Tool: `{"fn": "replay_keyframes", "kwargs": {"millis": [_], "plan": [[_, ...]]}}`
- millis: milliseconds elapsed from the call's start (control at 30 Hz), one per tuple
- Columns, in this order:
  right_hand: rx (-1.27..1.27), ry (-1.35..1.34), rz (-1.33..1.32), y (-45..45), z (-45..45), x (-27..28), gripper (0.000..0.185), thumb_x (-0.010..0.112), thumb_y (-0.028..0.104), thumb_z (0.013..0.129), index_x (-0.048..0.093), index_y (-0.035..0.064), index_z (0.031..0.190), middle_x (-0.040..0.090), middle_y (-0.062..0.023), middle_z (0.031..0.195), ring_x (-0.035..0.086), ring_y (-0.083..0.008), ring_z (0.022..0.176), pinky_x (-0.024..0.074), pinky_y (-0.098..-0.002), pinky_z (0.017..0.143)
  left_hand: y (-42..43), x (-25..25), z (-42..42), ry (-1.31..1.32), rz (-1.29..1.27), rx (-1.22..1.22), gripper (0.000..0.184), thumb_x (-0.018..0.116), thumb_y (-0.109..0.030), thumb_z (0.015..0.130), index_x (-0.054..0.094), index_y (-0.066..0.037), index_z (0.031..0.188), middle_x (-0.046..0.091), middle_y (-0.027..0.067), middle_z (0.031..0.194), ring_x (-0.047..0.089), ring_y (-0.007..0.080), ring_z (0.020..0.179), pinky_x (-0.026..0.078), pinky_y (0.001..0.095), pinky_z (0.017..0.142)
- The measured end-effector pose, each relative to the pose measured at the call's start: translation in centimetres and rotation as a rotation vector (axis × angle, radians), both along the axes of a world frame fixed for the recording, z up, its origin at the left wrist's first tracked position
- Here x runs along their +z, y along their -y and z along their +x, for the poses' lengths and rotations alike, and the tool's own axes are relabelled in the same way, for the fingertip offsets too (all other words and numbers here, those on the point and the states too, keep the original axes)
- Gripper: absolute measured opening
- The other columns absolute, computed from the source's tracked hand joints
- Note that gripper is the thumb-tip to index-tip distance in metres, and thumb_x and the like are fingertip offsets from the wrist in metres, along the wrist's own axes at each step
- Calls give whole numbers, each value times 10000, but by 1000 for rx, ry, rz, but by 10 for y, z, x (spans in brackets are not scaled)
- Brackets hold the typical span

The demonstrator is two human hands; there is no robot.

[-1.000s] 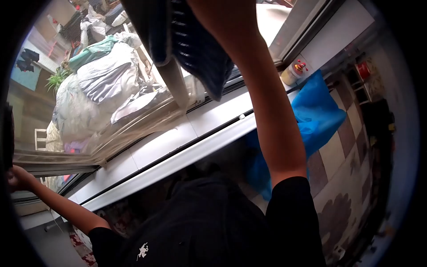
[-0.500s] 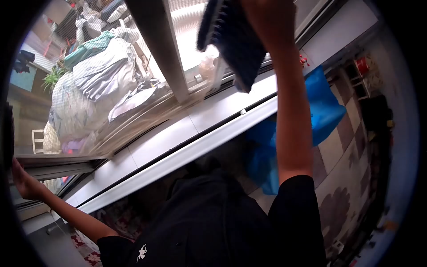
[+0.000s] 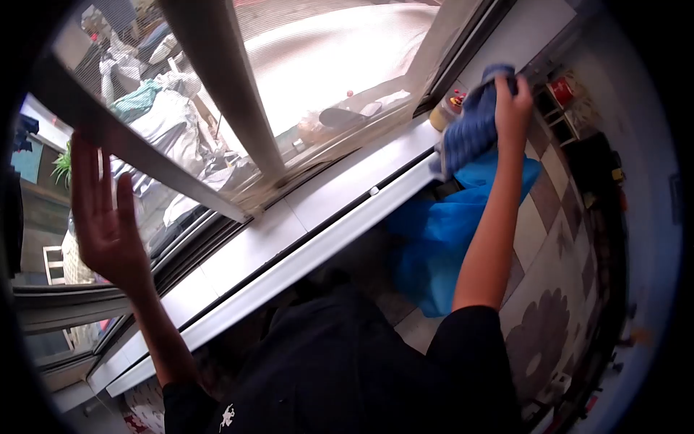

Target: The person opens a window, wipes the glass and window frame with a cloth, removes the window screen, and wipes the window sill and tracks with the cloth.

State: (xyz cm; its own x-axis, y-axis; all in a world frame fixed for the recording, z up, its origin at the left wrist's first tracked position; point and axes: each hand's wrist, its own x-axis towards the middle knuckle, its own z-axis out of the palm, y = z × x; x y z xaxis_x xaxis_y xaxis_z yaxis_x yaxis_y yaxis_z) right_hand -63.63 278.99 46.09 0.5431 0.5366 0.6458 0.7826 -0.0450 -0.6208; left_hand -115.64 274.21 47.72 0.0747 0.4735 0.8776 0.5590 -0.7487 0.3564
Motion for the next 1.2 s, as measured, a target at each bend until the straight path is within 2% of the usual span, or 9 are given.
{"fn": "replay_keyframes", "kwargs": {"millis": [233, 367, 467, 567, 700, 867, 1000, 1033, 1200], "plan": [[183, -525, -355, 142, 20, -189, 239, 619, 204, 948, 642, -6, 1058, 640, -28, 971, 570, -106, 872, 468, -270, 772, -60, -9, 90, -70, 285, -309, 748, 682, -203, 876, 302, -33, 1498, 325, 209, 1542, 232, 376, 1462, 269, 551, 1163], [154, -753, -600, 212, -5, -273, 211, 635, 213, 913, 660, 12, 971, 647, -18, 918, 565, -108, 839, 467, -284, 761, -37, 5, 121, -252, 89, -32, 731, 678, -276, 858, 370, -84, 1493, 217, 247, 1574, 143, 444, 1472, 192, 606, 1160], [179, -859, -665, 238, -24, -306, 186, 602, 195, 927, 657, 18, 948, 641, -15, 887, 567, -109, 810, 463, -271, 755, -69, -19, 154, -214, 262, 208, 731, 687, -224, 843, 368, -30, 1472, 252, 301, 1537, 172, 439, 1465, 237, 599, 1153], [289, -1038, -736, 227, -68, -280, 203, 593, 190, 928, 659, 9, 992, 654, -31, 894, 589, -116, 833, 477, -273, 755, -54, -15, 138, -229, 102, 6, 863, 701, -229, 813, 254, -49, 1530, -21, 284, 1596, -78, 449, 1475, 43, 664, 1152], [726, -1171, -864, 202, -122, -264, 209, 502, 146, 944, 632, 26, 1056, 645, -42, 974, 608, -136, 912, 487, -264, 840, -44, -41, 130, -93, 190, 46, 712, 708, -291, 811, 437, -113, 1444, 163, 260, 1567, 143, 460, 1457, 180, 620, 1144], [1084, -1691, -855, 163, -202, -188, 337, 436, 187, 965, 546, 29, 1241, 627, -100, 1149, 617, -215, 1071, 490, -333, 958, 93, -145, 99, 219, -864, -435, 633, 742, -363, 824, 527, -107, 1361, 436, 220, 1434, 408, 358, 1353, 291, 453, 1129], [1073, -1829, -586, 139, -254, -164, 387, 425, 154, 965, 457, 40, 1334, 581, -136, 1245, 574, -264, 1163, 448, -387, 1027, 144, -199, 68, 427, -1440, -492, 539, 680, -382, 912, 540, -52, 1315, 647, 148, 1106, 605, 183, 1003, 456, 299, 908], [1126, -1813, -539, 134, -264, -164, 390, 431, 159, 979, 442, 48, 1353, 570, -130, 1266, 561, -268, 1181, 431, -398, 1045, 149, -205, 64, 595, -1290, -477, 365, 602, -310, 978, 591, -23, 1204, 651, 95, 915, 571, 110, 851, 464, 263, 805], [1352, -1804, -339, 133, -332, -142, 519, 413, 279, 1032, 306, 95, 1505, 428, -132, 1478, 397, -286, 1379, 285, -431, 1165, 139, -177, -10, 747, -1105, -302, 235, 524, -196, 1013, 598, 8, 1102, 626, 118, 866, 590, 153, 811, 466, 298, 776]]}}
